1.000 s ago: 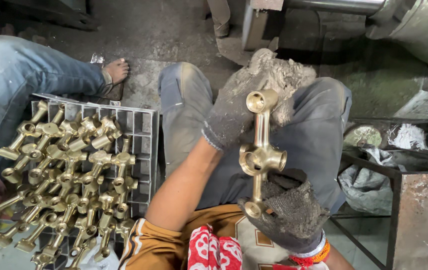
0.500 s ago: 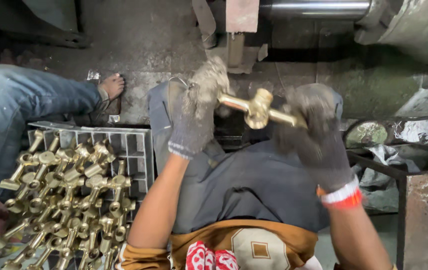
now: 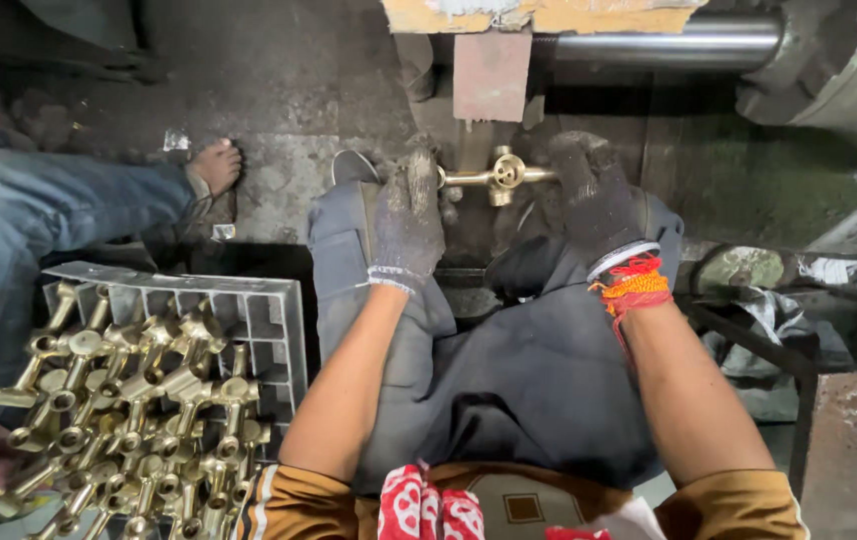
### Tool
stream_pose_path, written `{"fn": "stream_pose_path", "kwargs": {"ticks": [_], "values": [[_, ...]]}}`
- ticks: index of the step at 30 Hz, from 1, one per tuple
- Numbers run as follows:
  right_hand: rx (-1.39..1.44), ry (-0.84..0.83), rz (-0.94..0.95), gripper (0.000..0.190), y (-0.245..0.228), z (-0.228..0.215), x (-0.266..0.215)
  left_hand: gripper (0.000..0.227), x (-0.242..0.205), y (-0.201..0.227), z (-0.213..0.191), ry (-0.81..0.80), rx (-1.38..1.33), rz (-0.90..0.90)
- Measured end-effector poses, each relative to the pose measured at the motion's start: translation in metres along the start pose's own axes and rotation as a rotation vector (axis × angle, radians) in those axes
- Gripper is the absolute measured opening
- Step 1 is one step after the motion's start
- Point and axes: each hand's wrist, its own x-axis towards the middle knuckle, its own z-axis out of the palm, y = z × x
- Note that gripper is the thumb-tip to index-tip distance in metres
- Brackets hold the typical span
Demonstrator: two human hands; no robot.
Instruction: The person sits on the floor and repeatedly presses brass valve-like parts against a rotating grinding wheel to smooth their surfaces. They rotate each part to grind different sides and then place the finished pieces into a nearby crate.
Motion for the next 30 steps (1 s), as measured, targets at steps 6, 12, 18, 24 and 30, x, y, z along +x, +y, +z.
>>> {"fn": "stream_pose_path", "kwargs": {"ticks": [6, 12, 18, 24, 30], "values": [[0.065, -0.125, 0.103, 0.06, 0.005, 0.001, -0.005, 0.039, 0.003, -0.017, -0.007, 0.024, 0.089, -0.003], [-0.277, -0.201, -0.121, 0.066, 0.023, 0.005, -0.008, 0.044, 0.006, -0.019, -0.005, 0.074, 0.429, 0.296], [-0.302, -0.095, -0.18, 0.064, 0.034, 0.015, -0.01, 0.047, 0.007, -0.009, 0.0, 0.06, 0.273, 0.108], [0.109, -0.081, 0.035, 0.044, -0.011, -0.008, 0.015, 0.044, 0.009, -0.018, -0.004, 0.038, 0.314, -0.014], [-0.169, 0.279, -0.244, 0.029, -0.099, -0.079, -0.022, 0.043, -0.014, -0.021, -0.036, 0.235, 1.084, 0.968]]}}
